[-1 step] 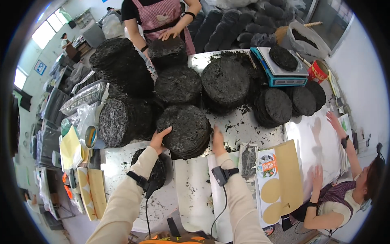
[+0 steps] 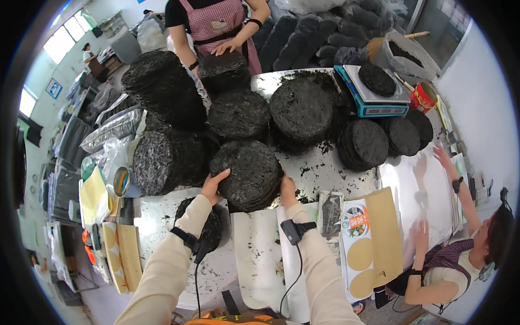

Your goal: Sorting, checking, and stacking circular compressed seaweed cakes on a factory production table.

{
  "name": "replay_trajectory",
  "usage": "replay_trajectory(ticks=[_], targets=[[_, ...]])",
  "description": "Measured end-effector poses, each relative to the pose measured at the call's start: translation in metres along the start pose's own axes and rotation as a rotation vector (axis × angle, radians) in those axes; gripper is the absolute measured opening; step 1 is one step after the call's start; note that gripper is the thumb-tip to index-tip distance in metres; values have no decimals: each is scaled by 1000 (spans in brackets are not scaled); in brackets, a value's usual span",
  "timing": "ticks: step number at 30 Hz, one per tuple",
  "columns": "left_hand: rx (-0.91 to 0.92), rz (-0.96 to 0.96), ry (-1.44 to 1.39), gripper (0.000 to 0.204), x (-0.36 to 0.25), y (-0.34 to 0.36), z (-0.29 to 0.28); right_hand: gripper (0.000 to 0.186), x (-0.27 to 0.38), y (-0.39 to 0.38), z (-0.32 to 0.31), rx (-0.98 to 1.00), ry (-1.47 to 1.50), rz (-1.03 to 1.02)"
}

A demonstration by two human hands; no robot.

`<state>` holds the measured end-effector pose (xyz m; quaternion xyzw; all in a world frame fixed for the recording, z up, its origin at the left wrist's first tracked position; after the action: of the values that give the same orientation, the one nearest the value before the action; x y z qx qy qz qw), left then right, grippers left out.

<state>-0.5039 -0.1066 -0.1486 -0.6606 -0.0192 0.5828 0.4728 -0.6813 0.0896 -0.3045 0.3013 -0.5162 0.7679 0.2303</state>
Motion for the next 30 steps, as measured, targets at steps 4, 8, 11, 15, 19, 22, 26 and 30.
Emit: replay_trajectory(ticks=[4, 8, 11, 15, 19, 22, 26, 30], targets=[[132, 44, -195, 85, 11, -4, -54, 46, 0, -38, 10, 313, -34, -51], [315, 189, -320, 75, 14, -66, -65, 45, 81, -134, 51, 380, 16, -212], [402, 304, -393, 72, 36, -126, -98, 46, 67, -210, 48, 482, 64, -370], [355, 241, -309, 74, 68, -210, -181, 57, -5, -309, 46, 494, 26, -288], [270, 167, -265, 75, 81, -291, -246, 58, -105, -373, 65, 504, 205, 96], [155, 64, -304, 69, 121, -308, -302, 58, -169, -385, 85, 486, 205, 228], [-8, 44, -461, 53, 199, -291, -387, 63, -216, -379, 114, 474, -116, 231], [-390, 256, -10, 51, 194, -306, -384, 66, -238, -367, 119, 448, -237, 90]])
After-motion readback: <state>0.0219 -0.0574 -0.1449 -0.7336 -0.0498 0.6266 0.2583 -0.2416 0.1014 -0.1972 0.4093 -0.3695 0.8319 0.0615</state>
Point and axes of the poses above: each hand's wrist, its own y-axis towards the middle knuckle, its own z-axis out of the palm, x = y × z, the point moved 2 cm from there along y, towards the middle knuckle, and after that the axes turned 2 degrees about y, right-handed, at the moved point
